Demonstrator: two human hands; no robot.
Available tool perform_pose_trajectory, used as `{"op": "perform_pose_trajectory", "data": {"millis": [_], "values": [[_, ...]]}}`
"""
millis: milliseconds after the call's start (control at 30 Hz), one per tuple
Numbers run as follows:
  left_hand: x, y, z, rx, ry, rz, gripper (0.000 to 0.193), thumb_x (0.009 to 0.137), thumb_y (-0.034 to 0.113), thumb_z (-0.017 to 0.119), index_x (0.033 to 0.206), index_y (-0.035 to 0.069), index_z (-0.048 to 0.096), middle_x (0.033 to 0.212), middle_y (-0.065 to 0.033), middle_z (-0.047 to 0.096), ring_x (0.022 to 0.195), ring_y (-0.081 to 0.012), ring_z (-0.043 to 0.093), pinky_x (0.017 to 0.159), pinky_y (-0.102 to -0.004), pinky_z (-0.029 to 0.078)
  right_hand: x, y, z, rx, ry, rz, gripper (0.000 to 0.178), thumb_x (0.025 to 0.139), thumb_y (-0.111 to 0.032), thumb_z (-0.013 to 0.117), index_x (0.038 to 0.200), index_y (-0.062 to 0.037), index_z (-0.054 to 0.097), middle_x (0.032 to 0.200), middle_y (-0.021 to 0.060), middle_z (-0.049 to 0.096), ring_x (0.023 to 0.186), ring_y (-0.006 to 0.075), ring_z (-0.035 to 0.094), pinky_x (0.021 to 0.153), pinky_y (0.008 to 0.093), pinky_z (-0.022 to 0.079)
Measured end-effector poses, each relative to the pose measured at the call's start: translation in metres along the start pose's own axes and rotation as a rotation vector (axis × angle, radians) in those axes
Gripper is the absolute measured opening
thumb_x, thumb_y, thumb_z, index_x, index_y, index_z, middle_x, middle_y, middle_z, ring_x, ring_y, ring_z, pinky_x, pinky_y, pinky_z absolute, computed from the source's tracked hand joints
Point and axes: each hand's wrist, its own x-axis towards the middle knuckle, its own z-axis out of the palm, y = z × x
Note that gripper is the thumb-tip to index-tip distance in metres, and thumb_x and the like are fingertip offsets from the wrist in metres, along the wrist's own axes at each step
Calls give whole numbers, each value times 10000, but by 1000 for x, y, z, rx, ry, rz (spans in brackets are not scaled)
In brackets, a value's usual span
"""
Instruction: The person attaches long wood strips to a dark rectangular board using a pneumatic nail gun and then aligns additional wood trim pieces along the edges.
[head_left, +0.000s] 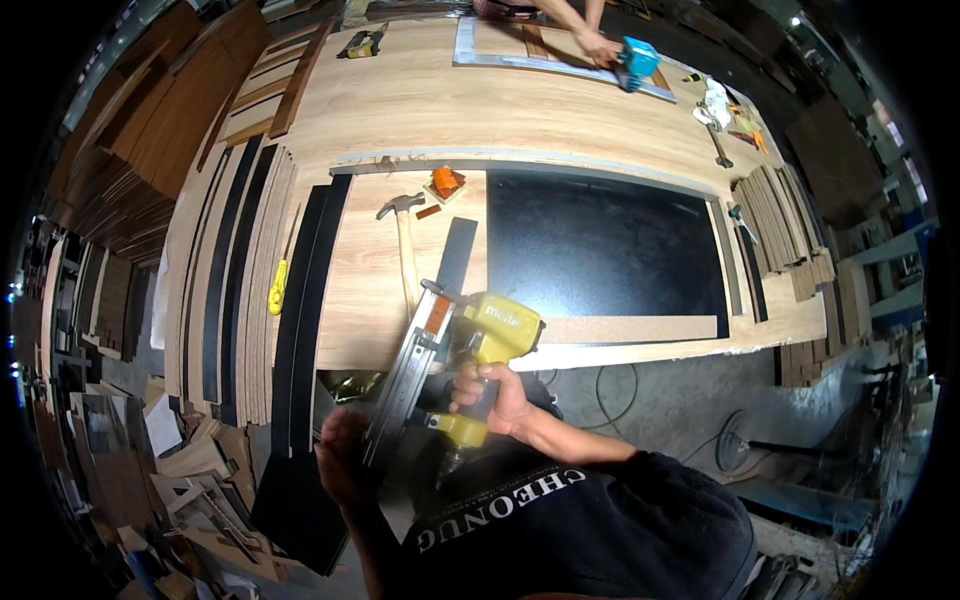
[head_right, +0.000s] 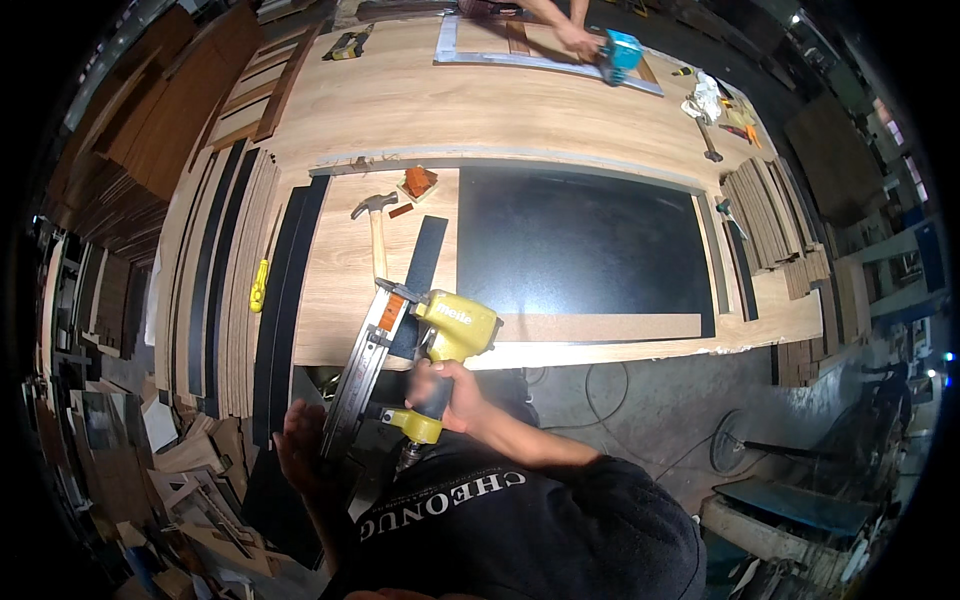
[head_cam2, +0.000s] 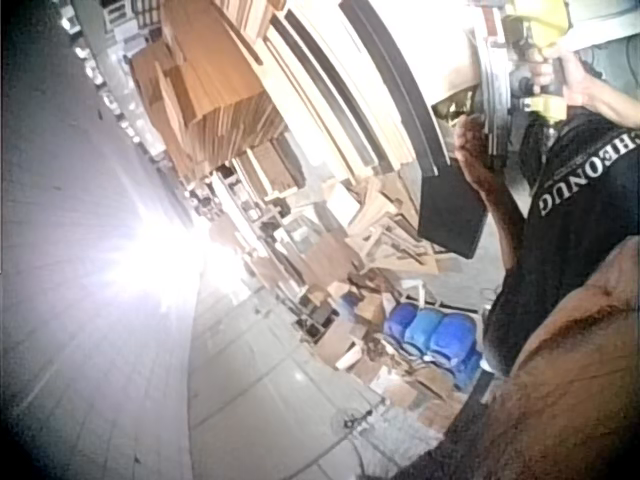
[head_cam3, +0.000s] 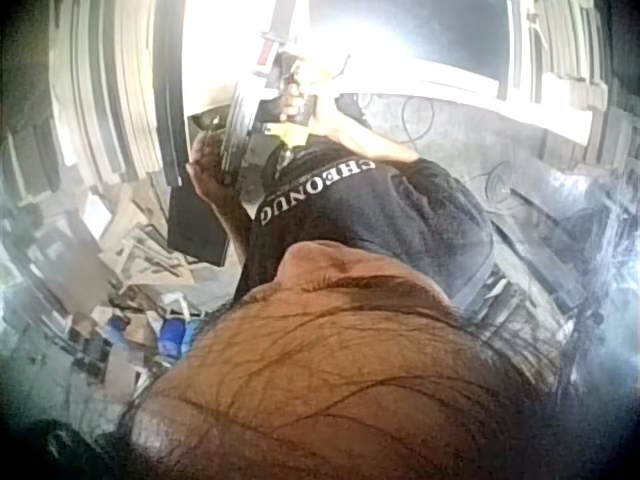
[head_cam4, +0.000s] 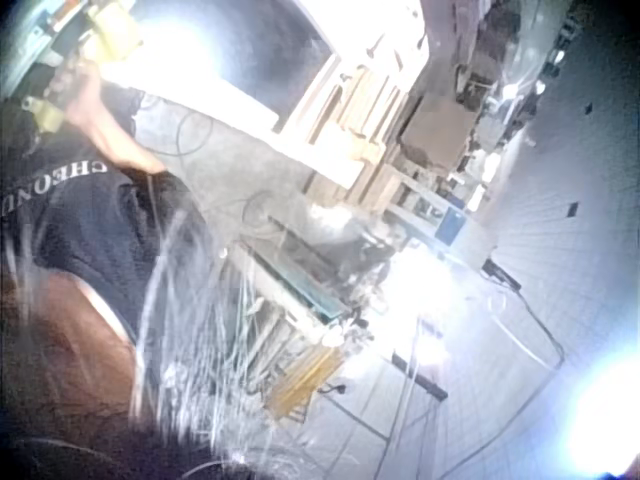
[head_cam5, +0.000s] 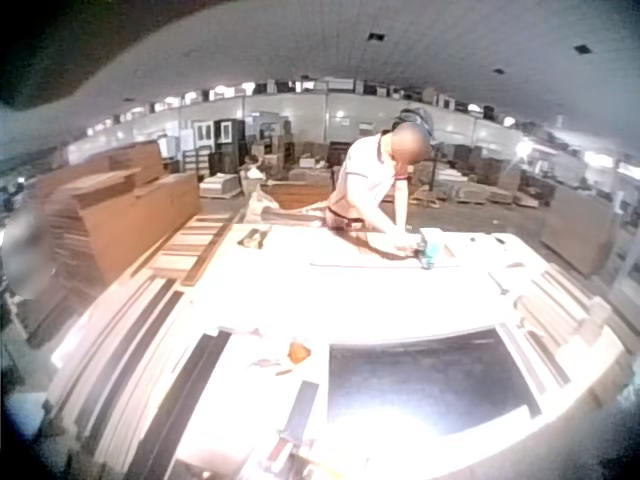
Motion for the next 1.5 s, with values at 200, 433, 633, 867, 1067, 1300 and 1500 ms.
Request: {"op": "perform_pose_trajectory", "data": {"millis": [200,433,633,867,1067,1300,1500], "values": [[-1,-8,-11,-50,162,-27,632,955,513,399,1336,9,398,1230,-177,545,1111,-276,547,944,-431,444,-5,-1,3,-56,32,12,107,809,-232,557,842,-146,503,688,-9,495,690,163,537,782,376,474],[1,-11,-20,-87,34,-38,670,948,544,384,1347,6,380,1249,-188,535,1137,-291,530,973,-434,420,-7,-2,2,-75,0,5,97,815,-223,563,848,-155,502,687,-20,488,689,153,531,799,376,471],[1,-13,-26,-170,-24,-43,724,949,568,354,1374,-19,343,1265,-211,515,1162,-301,507,987,-429,402,-10,-2,4,-98,-12,-9,95,821,-223,558,850,-154,499,689,-21,485,687,150,530,801,380,472],[9,-15,-30,-162,-181,-23,784,949,606,278,1400,-35,303,1267,-228,494,1161,-309,469,1023,-423,324,-13,-2,1,-92,-37,-13,94,825,-222,554,850,-152,498,690,-22,484,687,147,528,804,380,471],[13,-13,-25,-50,-192,4,780,948,610,277,1374,-41,334,1248,-212,480,1089,-280,481,967,-398,365,-15,-2,-1,-87,-43,-23,94,824,-223,553,850,-150,499,688,-22,483,686,147,522,801,378,470],[15,-11,-16,2,-101,20,705,936,530,466,1339,-43,379,1086,-115,493,973,-161,476,899,-306,410,-17,-3,-3,-88,0,-50,91,822,-218,550,851,-147,501,680,-20,475,679,155,514,790,380,466],[16,-13,-17,35,-82,43,711,928,541,475,1327,-42,399,1081,-118,497,946,-157,489,869,-310,432,-17,-3,2,-105,41,-70,88,823,-216,547,848,-145,503,677,-19,473,677,156,512,785,382,466]]}}
